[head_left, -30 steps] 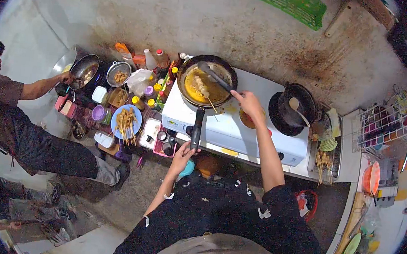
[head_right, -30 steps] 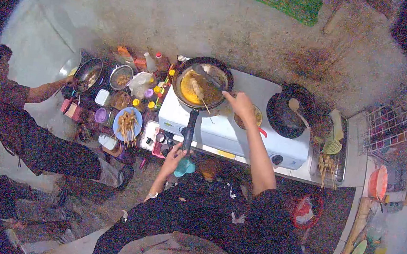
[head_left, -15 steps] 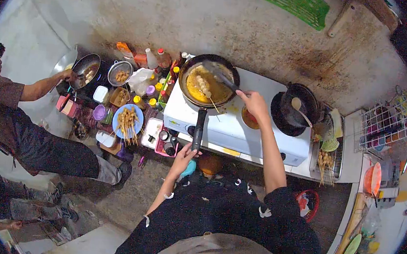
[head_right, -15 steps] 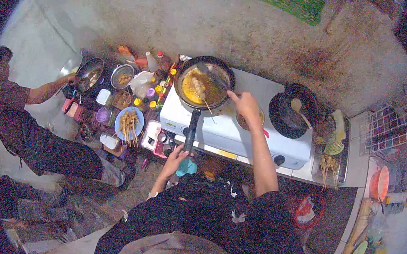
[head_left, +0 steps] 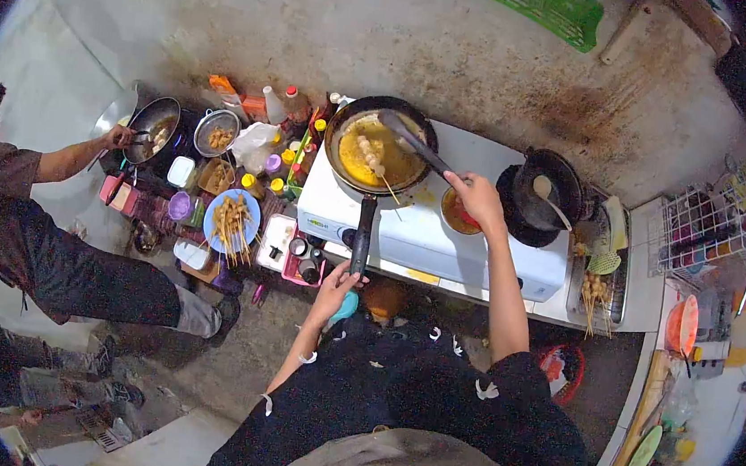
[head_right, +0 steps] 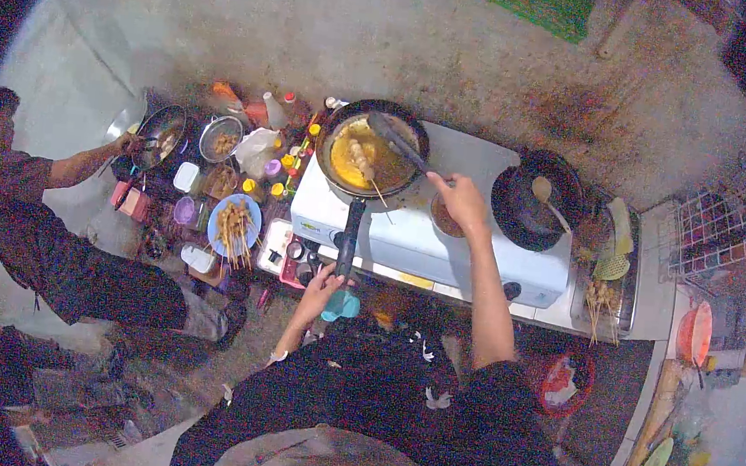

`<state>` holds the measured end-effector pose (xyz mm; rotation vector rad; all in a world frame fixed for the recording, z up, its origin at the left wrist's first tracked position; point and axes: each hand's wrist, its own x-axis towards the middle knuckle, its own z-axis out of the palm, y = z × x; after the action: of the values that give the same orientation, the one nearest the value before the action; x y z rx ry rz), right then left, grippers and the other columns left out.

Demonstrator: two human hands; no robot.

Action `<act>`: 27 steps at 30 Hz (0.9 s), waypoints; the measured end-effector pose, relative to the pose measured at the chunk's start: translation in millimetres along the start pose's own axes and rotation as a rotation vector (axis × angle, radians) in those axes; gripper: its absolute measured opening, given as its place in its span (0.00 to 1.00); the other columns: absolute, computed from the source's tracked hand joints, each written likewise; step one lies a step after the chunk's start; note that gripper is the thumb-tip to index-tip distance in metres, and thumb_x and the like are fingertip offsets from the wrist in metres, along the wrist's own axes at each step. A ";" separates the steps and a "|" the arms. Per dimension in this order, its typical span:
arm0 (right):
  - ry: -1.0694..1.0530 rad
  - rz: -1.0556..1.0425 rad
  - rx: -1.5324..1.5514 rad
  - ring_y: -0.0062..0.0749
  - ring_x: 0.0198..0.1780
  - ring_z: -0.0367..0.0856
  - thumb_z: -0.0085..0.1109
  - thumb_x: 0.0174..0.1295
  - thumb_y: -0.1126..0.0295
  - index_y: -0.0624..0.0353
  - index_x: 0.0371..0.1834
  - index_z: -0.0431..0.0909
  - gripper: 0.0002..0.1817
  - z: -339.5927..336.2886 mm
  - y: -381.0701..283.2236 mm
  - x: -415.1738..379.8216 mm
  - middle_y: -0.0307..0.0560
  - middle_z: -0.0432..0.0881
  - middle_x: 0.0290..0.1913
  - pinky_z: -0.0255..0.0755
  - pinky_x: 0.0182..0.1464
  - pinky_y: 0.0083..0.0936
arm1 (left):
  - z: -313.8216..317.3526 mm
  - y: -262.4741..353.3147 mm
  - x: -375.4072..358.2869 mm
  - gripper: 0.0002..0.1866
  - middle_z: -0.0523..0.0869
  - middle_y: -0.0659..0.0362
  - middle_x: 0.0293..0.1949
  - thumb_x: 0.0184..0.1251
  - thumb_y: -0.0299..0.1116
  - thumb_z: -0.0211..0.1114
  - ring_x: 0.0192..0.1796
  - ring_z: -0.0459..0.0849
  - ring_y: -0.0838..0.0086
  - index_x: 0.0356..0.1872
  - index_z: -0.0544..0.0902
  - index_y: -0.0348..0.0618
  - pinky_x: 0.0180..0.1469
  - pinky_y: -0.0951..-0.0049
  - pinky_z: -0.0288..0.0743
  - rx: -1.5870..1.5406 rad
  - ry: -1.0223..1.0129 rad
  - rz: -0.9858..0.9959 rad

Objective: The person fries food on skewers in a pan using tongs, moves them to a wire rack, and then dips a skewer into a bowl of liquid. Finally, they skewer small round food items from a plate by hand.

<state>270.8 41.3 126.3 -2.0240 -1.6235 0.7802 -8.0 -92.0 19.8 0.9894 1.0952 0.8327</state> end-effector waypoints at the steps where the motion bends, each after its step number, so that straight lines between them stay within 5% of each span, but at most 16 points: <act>1: 0.014 0.014 -0.065 0.51 0.41 0.77 0.49 0.51 0.40 0.63 0.37 0.79 0.32 -0.4 0.0 -1.6 0.60 0.79 0.34 0.68 0.46 0.36 | -1.0 -2.7 -0.3 0.22 0.81 0.55 0.36 0.63 0.31 0.53 0.39 0.77 0.77 0.56 0.62 0.32 0.45 0.78 0.68 0.001 -0.001 -0.003; 4: -0.163 0.039 0.056 0.52 0.40 0.77 0.49 0.51 0.40 0.65 0.36 0.78 0.33 -5.6 -2.9 -2.6 0.61 0.79 0.34 0.68 0.45 0.36 | -2.4 -10.7 4.6 0.23 0.81 0.55 0.36 0.63 0.32 0.53 0.39 0.77 0.77 0.56 0.62 0.32 0.45 0.78 0.68 -0.027 -0.020 0.016; 7: 0.049 0.019 0.028 0.52 0.39 0.77 0.49 0.51 0.40 0.66 0.35 0.77 0.33 2.5 0.0 -1.9 0.62 0.79 0.33 0.68 0.44 0.37 | -2.3 -12.3 2.9 0.23 0.81 0.55 0.36 0.63 0.32 0.53 0.38 0.77 0.78 0.56 0.62 0.32 0.44 0.79 0.68 -0.034 -0.009 0.049; 17: 0.068 -0.013 -0.072 0.51 0.39 0.78 0.48 0.51 0.40 0.63 0.36 0.78 0.32 7.0 2.4 0.4 0.60 0.79 0.32 0.69 0.43 0.36 | -4.1 -11.4 3.7 0.24 0.81 0.55 0.36 0.63 0.33 0.54 0.39 0.77 0.78 0.57 0.61 0.32 0.44 0.79 0.68 -0.024 -0.020 0.011; 19: -0.067 0.011 -0.002 0.48 0.36 0.79 0.48 0.51 0.40 0.62 0.37 0.78 0.32 9.0 5.4 3.4 0.57 0.80 0.28 0.70 0.41 0.35 | -3.0 -7.7 4.0 0.25 0.81 0.55 0.36 0.63 0.33 0.54 0.39 0.77 0.78 0.58 0.60 0.32 0.45 0.79 0.68 -0.007 -0.024 0.015; 22: 0.076 -0.055 0.038 0.44 0.32 0.79 0.49 0.54 0.44 0.65 0.33 0.78 0.29 -0.9 -1.1 -7.4 0.59 0.79 0.27 0.69 0.38 0.31 | -2.5 -7.8 2.6 0.25 0.81 0.55 0.36 0.63 0.33 0.54 0.39 0.76 0.78 0.58 0.60 0.32 0.45 0.79 0.67 -0.026 0.001 -0.007; 27: -0.041 -0.015 -0.022 0.39 0.29 0.79 0.50 0.53 0.45 0.65 0.33 0.78 0.29 -8.7 1.8 -8.7 0.55 0.79 0.25 0.69 0.36 0.27 | -3.2 -9.2 3.6 0.25 0.81 0.54 0.36 0.63 0.33 0.54 0.39 0.77 0.77 0.58 0.59 0.32 0.45 0.79 0.67 -0.052 -0.014 0.011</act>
<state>276.5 32.5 133.0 -2.0211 -1.6746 0.8063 -9.6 -91.1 9.5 0.9574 1.0518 0.8579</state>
